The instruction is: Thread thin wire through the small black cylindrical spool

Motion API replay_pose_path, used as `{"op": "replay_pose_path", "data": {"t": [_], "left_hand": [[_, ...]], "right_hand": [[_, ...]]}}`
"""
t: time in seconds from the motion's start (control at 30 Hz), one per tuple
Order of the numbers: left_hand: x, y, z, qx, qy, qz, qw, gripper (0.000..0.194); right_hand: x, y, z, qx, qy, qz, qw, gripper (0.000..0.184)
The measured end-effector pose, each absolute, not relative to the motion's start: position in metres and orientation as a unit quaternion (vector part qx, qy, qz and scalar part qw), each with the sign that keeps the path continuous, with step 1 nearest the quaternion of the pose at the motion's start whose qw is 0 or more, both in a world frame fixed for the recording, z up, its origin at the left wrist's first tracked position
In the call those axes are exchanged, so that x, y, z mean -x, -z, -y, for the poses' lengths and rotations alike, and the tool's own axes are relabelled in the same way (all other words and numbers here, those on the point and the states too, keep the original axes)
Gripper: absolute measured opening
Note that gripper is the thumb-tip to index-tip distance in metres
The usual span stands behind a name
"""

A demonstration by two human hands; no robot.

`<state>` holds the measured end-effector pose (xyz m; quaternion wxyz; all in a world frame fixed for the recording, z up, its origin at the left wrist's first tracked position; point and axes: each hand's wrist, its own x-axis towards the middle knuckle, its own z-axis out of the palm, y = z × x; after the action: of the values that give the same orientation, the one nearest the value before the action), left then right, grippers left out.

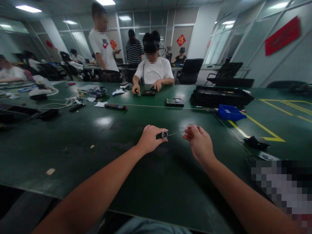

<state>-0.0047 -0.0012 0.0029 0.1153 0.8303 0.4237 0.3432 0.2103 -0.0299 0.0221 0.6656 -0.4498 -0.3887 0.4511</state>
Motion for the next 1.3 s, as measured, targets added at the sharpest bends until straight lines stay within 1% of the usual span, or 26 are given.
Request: {"op": "replay_pose_path", "data": {"t": [0.1,0.27,0.5,0.57,0.67,0.77,0.93,1.03,1.13,1.2,1.3], "left_hand": [[0.005,-0.002,0.001,-0.821,-0.348,-0.435,0.124,0.043],[0.005,-0.003,0.002,-0.821,-0.349,-0.433,0.131,0.044],[0.003,-0.002,0.003,-0.825,-0.345,-0.429,0.129,0.042],[0.003,-0.002,0.003,-0.825,-0.343,-0.430,0.131,0.042],[0.004,-0.002,0.003,-0.825,-0.343,-0.430,0.127,0.043],[0.004,-0.001,0.003,-0.826,-0.346,-0.427,0.125,0.043],[0.004,0.000,0.002,-0.824,-0.349,-0.427,0.132,0.043],[0.004,-0.001,0.002,-0.825,-0.346,-0.426,0.137,0.042],[0.004,-0.002,0.003,-0.824,-0.345,-0.427,0.139,0.042],[0.004,-0.002,0.003,-0.824,-0.345,-0.427,0.139,0.042],[0.004,-0.002,0.003,-0.823,-0.346,-0.428,0.138,0.041]], "right_hand": [[-0.210,-0.023,0.034,0.460,-0.390,0.451,0.659,0.028],[-0.207,-0.023,0.041,0.483,-0.302,0.555,0.606,0.030],[-0.204,-0.031,0.047,0.505,-0.252,0.592,0.575,0.030],[-0.203,-0.036,0.051,0.534,-0.211,0.616,0.540,0.031],[-0.203,-0.042,0.056,0.569,-0.118,0.649,0.491,0.034],[-0.203,-0.043,0.060,0.554,-0.061,0.680,0.476,0.034],[-0.202,-0.041,0.062,0.502,-0.073,0.716,0.479,0.016],[-0.203,-0.041,0.062,0.487,-0.093,0.735,0.462,0.016],[-0.203,-0.041,0.062,0.496,-0.101,0.730,0.459,0.023],[-0.202,-0.040,0.062,0.505,-0.118,0.706,0.482,0.023],[-0.200,-0.036,0.059,0.500,-0.185,0.657,0.534,0.024]]}}
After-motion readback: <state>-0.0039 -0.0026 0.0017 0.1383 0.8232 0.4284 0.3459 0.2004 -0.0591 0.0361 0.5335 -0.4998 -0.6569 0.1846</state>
